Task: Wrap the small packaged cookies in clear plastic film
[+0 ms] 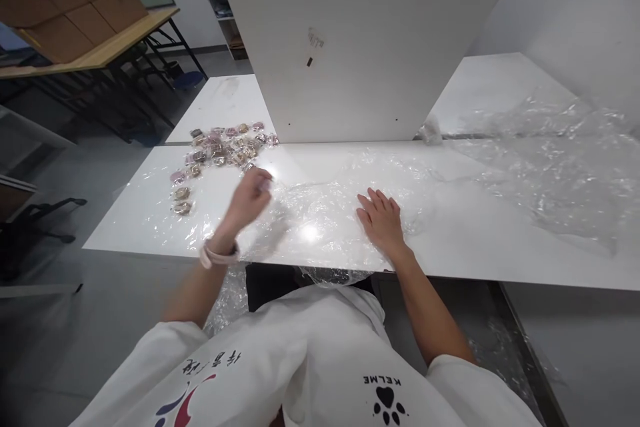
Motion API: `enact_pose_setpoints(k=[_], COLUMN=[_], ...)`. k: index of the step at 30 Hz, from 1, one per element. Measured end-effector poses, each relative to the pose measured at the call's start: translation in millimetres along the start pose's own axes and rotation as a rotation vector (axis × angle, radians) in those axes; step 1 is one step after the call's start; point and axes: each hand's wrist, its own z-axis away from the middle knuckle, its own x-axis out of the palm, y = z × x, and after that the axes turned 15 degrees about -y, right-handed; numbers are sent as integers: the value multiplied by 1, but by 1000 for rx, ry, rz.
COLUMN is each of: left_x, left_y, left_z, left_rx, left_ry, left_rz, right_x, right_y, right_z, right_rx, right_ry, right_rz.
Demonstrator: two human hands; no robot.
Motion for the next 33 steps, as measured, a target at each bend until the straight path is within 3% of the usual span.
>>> enact_pose_setpoints(k=[2,4,6,8,12,14,18,22,26,29,33], left_x=[49,97,131,147,138,128,120,122,118,107,93], left_y=[39,64,71,66,47,39,27,21,19,13,2], left_z=[10,16,19,19,21,26,40,39,32,38,57], left_rx=[199,351,474,550,550,527,503,485,502,597,571], left_ry=[-123,-266,-299,-264,-192,-174,-152,-168,-186,-216,-310], left_rz=[-69,-162,-313,-402,-379,-352,-245,-220,-115,-36,-117], right_x=[1,3,4,2,-15,-26,-32,-19,-12,-15,-17], right_y=[1,2,2,0,-10,-18,-32,-35,-32,-30,-31], right_z=[0,0,-1,-1,9,25,70,97,99,98,99], right_rx=[-7,-19,-24,-16,-7,-78,-350,-435,-425,-454,-459], right_ry=[13,25,41,87,250,258,23,-194,-262,-298,-286], right_rz=[6,8,-4,-29,-100,-162,-296,-297,-248,-233,-240])
